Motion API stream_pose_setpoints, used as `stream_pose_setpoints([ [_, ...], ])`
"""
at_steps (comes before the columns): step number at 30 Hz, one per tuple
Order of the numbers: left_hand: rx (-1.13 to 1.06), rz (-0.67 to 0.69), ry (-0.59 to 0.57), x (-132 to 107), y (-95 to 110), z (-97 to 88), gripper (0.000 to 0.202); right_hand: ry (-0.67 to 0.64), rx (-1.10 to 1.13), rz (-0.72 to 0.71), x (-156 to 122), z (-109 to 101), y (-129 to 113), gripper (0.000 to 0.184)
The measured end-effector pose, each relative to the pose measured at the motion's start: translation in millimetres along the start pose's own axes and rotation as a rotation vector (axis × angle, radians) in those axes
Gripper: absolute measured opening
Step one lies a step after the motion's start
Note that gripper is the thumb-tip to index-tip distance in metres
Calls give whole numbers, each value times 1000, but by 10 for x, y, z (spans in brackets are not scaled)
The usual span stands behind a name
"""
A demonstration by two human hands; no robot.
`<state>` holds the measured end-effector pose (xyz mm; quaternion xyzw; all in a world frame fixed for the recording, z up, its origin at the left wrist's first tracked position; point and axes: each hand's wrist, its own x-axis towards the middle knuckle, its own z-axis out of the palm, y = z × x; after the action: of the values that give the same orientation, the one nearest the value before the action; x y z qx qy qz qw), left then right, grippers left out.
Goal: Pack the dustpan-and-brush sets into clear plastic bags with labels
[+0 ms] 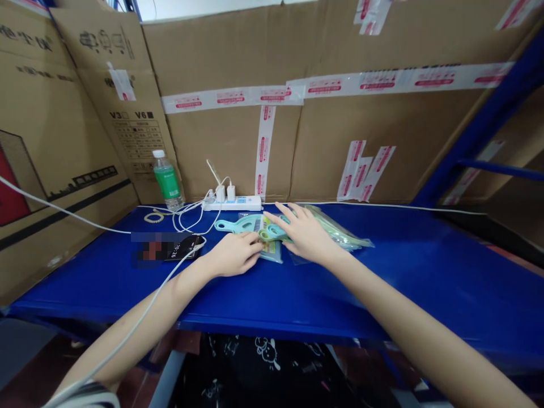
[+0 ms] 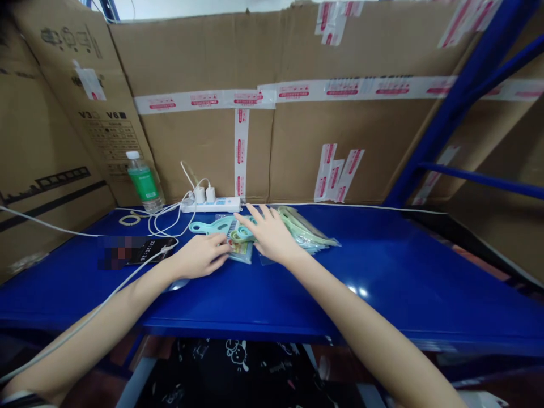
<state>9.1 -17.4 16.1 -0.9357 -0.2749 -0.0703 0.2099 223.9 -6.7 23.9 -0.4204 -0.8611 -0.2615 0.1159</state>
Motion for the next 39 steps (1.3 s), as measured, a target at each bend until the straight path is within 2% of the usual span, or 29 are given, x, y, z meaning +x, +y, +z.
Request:
stream_pose_setpoints([
  [6,-2,34,-36,29,15,52,16,-32,-22,8,100,45,27,55],
  [11,28,51,-50,30,17,75,14,-116,-38,62,239,61,75,51],
  [15,40,47,-79,45,59,92,16,-115,-22,96,300,124,147,53],
  [21,3,83,-77,76,130,93,20,4,14,98,272,292,290,59],
  [26,12,99,-82,82,122,86,18,44,45,132,225,328,327,58],
  [33,23,121,-77,62,94,73,16,178,65,135,113,209,346,49],
  [36,16,122,-62,44,83,60,15,248,90,52,85,110,311,37],
  [39,6,115,-42,31,79,45,16,240,135,-57,97,51,231,28],
])
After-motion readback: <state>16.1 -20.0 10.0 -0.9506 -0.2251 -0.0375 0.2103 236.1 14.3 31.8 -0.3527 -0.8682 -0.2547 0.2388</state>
